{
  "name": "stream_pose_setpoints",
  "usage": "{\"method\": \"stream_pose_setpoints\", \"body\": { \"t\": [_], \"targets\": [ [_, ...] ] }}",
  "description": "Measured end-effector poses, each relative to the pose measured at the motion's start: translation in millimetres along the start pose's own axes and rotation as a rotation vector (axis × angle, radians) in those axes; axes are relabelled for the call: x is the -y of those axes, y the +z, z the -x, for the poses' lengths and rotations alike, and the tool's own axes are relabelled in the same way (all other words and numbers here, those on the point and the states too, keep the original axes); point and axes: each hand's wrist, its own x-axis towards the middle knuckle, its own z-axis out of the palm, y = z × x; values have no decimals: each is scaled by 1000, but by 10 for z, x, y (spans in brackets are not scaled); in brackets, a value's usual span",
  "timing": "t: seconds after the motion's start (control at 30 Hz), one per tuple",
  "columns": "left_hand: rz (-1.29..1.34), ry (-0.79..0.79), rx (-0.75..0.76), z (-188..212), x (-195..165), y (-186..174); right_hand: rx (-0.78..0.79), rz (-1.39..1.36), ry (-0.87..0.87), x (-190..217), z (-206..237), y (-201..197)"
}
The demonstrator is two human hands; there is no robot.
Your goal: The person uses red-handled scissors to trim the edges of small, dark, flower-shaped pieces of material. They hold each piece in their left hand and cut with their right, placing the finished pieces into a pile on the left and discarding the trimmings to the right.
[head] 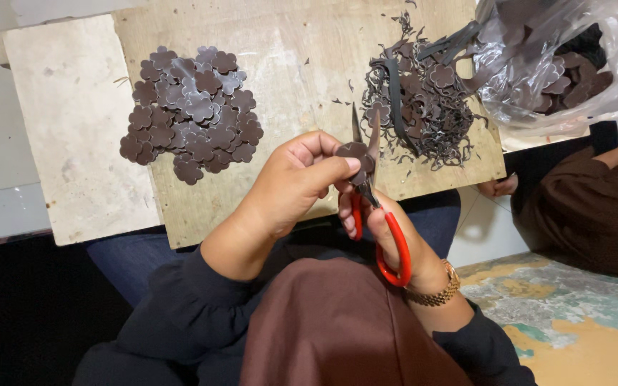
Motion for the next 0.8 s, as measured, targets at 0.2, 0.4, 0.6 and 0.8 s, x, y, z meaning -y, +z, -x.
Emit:
{"method": "stream_pose_setpoints", "body": {
  "t": [0.2, 0.4, 0.6, 0.8],
  "targets": [
    [67, 31, -1, -24, 54, 18, 7, 16, -35, -27, -27, -14],
    [37, 68, -28, -55, 103, 8, -57, -13, -32, -82, -14, -11],
    [52, 90, -20, -86, 148, 2, -94, -84, -2, -123, -28, 18],
    [46, 102, -14, -100, 148, -35, -70, -61, 10, -89, -18, -33]
  ]
}}
